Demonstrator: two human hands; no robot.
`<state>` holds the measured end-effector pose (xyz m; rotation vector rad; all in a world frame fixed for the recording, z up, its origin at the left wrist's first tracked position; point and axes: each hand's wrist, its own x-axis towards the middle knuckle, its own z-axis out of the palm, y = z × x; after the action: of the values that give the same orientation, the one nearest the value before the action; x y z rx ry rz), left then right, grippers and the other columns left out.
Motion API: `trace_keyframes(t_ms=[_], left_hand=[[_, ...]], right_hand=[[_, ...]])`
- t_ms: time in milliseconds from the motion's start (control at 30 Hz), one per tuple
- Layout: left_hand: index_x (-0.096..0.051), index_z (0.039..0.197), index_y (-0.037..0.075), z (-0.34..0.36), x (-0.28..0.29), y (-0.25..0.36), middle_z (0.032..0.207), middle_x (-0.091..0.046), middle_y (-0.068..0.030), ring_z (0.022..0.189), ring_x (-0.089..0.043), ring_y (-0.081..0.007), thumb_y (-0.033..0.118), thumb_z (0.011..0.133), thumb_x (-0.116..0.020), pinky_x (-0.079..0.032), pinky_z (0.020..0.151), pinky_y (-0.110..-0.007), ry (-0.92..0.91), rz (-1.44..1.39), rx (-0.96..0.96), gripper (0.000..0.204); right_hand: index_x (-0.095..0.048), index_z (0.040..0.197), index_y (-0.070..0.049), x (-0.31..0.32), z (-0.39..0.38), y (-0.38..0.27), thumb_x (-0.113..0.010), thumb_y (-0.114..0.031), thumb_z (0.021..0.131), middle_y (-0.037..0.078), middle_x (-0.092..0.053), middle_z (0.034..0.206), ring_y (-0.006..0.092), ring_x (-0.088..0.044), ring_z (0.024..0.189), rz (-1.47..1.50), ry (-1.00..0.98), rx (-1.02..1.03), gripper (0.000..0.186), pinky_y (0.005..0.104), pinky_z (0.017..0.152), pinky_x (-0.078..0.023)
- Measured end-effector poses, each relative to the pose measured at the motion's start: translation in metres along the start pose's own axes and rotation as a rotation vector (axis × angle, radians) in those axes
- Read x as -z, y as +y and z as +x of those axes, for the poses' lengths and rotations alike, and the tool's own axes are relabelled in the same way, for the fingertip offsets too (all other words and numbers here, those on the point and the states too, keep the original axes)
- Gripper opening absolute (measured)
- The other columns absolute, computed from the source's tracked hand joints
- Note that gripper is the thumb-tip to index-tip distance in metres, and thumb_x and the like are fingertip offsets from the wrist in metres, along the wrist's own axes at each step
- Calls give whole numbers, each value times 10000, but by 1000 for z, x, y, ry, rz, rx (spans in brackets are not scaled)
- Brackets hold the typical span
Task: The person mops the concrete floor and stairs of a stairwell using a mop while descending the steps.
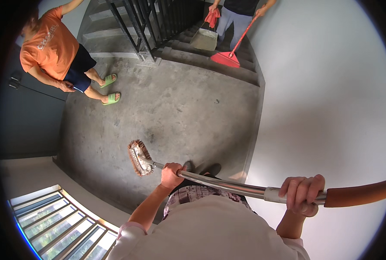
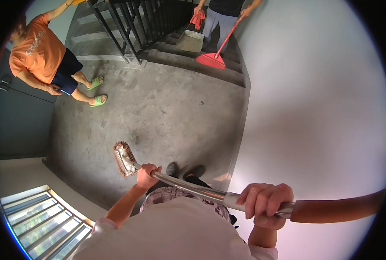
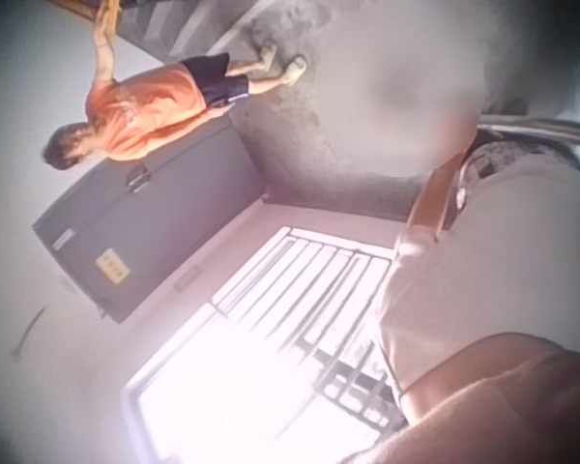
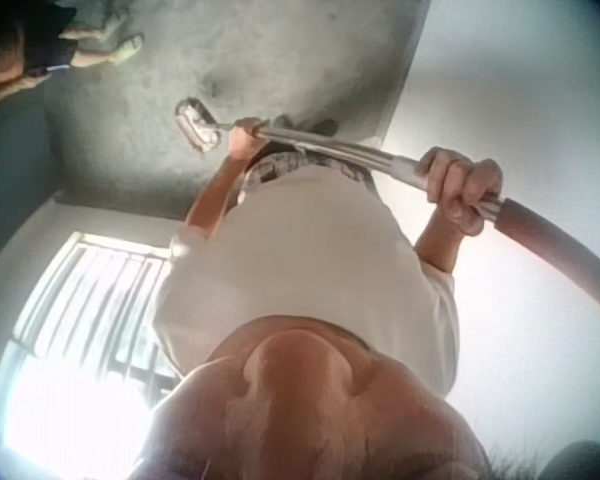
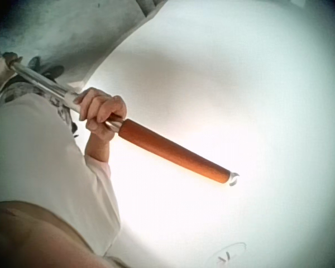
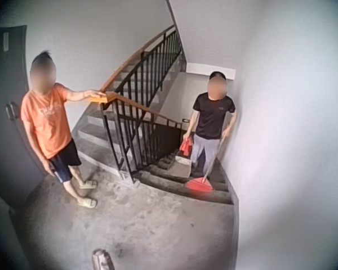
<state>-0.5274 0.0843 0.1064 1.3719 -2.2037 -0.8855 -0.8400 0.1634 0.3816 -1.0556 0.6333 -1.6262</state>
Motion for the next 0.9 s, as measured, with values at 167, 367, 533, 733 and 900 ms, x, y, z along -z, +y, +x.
trace_keyframes(t_ms=[167, 367, 533, 733, 900], left_hand=[[-431, 518, 96, -9, 12, -23, 516, -498, -78, 536, -520, -303, 163, 692, -694, -434, 578, -393, 72, -23, 1, 323], [-430, 550, 103, -16, 6, -55, 550, -506, -70, 572, -521, -301, 148, 691, -701, -421, 589, -396, 132, -38, 11, 309], [-433, 574, 98, -27, -6, -104, 570, -504, -73, 599, -512, -313, 139, 686, -711, -398, 577, -410, 229, -45, 99, 303], [-439, 580, 87, -30, -30, -133, 572, -499, -81, 599, -508, -320, 141, 679, -718, -390, 565, -419, 239, -21, 183, 301], [-501, 552, 109, -2, -104, -114, 607, -538, -65, 660, -551, -286, 185, 687, -687, -410, 622, -411, 180, 17, 187, 242]], right_hand=[[-406, 763, -104, -37, 14, 19, -621, 45, 735, 42, -537, 551, 196, -562, 554, -21, 41, 18, 263, 386, 742, -514], [-402, 786, -92, -61, 8, 40, -596, 74, 692, 50, -526, 548, 194, -539, 528, -60, 91, -16, 272, 395, 738, -515], [-450, 715, -77, -81, 14, 71, -618, 67, 648, 60, -555, 614, 231, -577, 625, -153, 94, -224, 231, 432, 800, -484], [-479, 741, -70, -69, 14, 80, -633, 136, 623, 96, -613, 715, 262, -605, 768, -199, 90, -296, 283, 445, 903, -437], [-518, 762, -71, -4, 7, 53, -651, 122, 614, 105, -619, 725, 280, -630, 799, -403, 5, -387, 277, 477, 931, -438]])
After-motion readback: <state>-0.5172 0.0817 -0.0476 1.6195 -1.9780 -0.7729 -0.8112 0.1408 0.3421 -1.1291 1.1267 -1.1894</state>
